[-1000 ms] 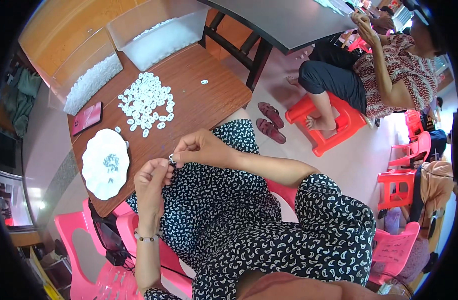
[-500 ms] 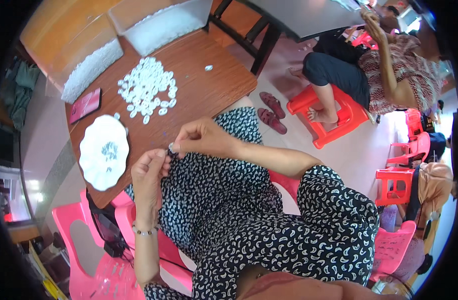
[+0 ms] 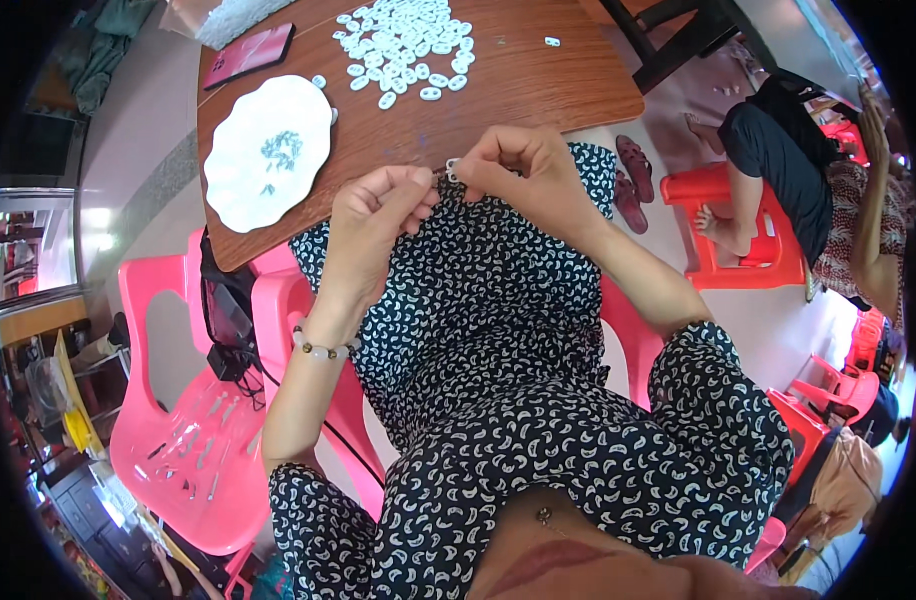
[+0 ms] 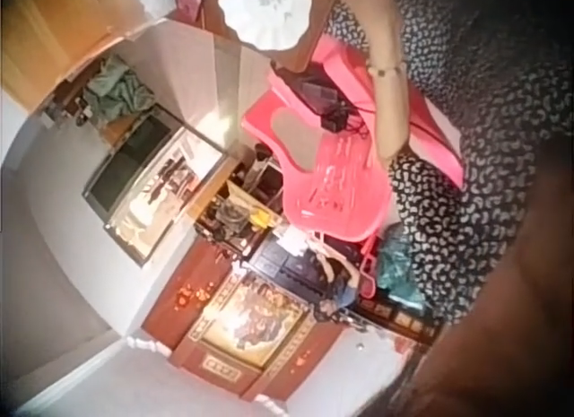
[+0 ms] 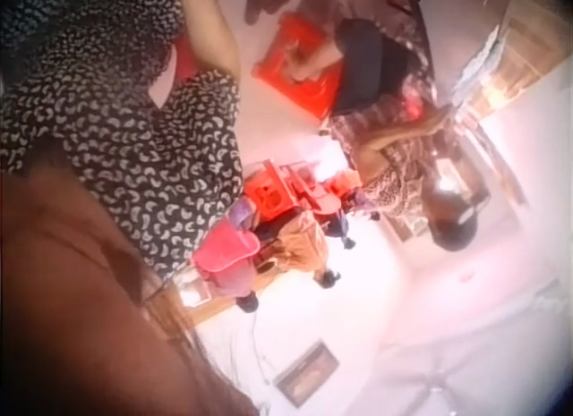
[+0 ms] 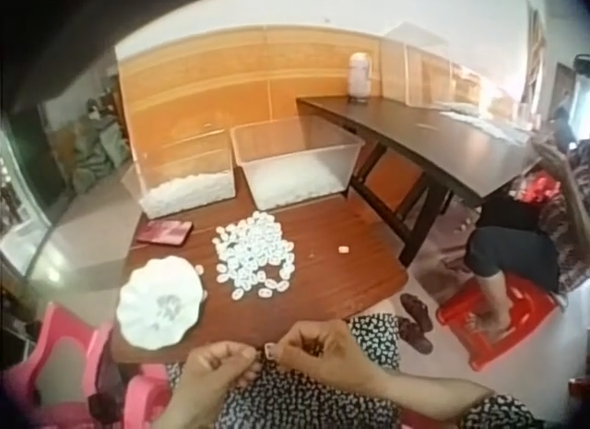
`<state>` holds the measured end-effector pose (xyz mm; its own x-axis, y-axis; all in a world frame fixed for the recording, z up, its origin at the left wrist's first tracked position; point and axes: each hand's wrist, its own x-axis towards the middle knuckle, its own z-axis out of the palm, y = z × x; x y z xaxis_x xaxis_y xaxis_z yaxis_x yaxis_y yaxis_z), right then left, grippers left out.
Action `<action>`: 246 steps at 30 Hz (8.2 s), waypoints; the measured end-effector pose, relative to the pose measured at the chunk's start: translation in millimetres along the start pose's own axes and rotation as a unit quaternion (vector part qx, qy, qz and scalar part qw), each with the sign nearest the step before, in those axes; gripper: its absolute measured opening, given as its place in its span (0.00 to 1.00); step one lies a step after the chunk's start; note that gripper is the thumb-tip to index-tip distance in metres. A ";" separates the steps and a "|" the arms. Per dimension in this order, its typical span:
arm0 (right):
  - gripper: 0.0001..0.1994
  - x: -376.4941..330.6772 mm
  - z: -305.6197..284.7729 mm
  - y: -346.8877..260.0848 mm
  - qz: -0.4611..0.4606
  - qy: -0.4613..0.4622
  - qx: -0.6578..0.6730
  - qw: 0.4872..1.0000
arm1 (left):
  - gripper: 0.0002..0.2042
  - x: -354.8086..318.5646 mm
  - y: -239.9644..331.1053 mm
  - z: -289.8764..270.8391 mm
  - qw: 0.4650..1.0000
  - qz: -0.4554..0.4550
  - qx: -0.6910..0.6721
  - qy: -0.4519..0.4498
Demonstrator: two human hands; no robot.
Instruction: Inspecting and sorting small white plastic components on a table.
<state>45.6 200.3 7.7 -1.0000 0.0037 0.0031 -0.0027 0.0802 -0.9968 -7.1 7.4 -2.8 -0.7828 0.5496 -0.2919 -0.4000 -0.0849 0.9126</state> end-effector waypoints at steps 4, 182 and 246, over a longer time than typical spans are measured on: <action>0.07 -0.7 2.6 0.4 0.000 0.003 -0.007 1.000 | 0.10 -1.9 1.5 1.7 1.000 0.004 0.002 -0.005; 0.08 3.1 -23.9 13.6 -0.005 0.068 0.079 0.995 | 0.11 28.0 -3.9 19.8 0.978 -0.079 -0.193 -0.012; 0.28 5.7 -16.6 20.6 -0.036 -0.176 0.183 0.967 | 0.11 3.2 5.0 18.6 0.990 -0.013 -0.116 -0.078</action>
<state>39.9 218.5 -11.5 -0.9363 -0.3333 0.1104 -0.0093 -0.2908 -0.9567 -2.7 24.2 6.2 -0.6948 0.6744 -0.2500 -0.5321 -0.2481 0.8095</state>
